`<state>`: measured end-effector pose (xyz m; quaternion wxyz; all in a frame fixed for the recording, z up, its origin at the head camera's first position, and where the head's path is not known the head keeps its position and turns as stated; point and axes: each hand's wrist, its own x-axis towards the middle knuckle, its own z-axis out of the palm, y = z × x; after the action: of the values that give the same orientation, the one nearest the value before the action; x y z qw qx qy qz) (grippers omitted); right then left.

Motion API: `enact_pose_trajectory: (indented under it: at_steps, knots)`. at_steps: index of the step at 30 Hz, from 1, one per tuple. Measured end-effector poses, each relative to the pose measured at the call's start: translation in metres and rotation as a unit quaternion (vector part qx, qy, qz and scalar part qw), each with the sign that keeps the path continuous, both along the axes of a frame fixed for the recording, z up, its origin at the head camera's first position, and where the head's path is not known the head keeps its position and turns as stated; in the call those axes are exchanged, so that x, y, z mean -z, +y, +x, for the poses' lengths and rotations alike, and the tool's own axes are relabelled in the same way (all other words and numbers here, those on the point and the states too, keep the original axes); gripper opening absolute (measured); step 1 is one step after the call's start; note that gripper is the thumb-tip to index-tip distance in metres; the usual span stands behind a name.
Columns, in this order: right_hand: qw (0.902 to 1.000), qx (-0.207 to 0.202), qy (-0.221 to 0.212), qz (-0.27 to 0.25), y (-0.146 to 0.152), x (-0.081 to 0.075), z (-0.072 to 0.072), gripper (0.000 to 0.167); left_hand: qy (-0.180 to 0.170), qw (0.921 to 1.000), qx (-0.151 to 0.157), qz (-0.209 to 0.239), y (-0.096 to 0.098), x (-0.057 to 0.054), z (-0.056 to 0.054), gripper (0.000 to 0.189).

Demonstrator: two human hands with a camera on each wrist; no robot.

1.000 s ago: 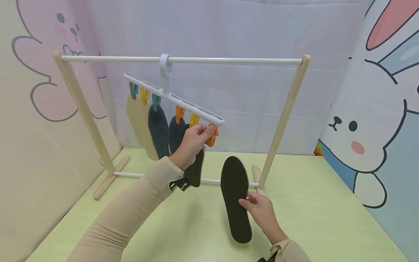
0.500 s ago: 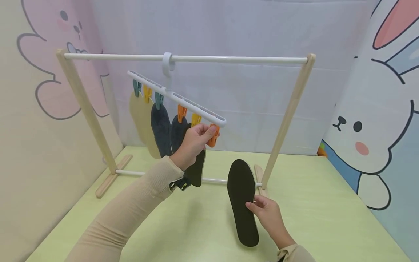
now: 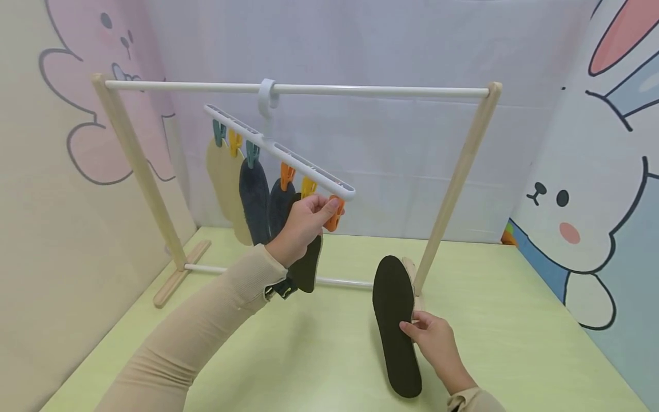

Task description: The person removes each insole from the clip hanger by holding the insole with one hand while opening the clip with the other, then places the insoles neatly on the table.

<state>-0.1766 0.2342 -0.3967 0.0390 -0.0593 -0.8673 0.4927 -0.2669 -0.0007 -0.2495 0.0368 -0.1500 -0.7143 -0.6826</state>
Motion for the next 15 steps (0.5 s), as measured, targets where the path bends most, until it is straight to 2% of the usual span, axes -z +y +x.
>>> enact_pose_trajectory:
  at_steps: [15]
  knots:
    - [0.9988,-0.012,-0.025,0.041,0.015,-0.005,0.003,0.028,-0.002,1.0,-0.002,-0.002,0.0,-0.001,0.003,0.023]
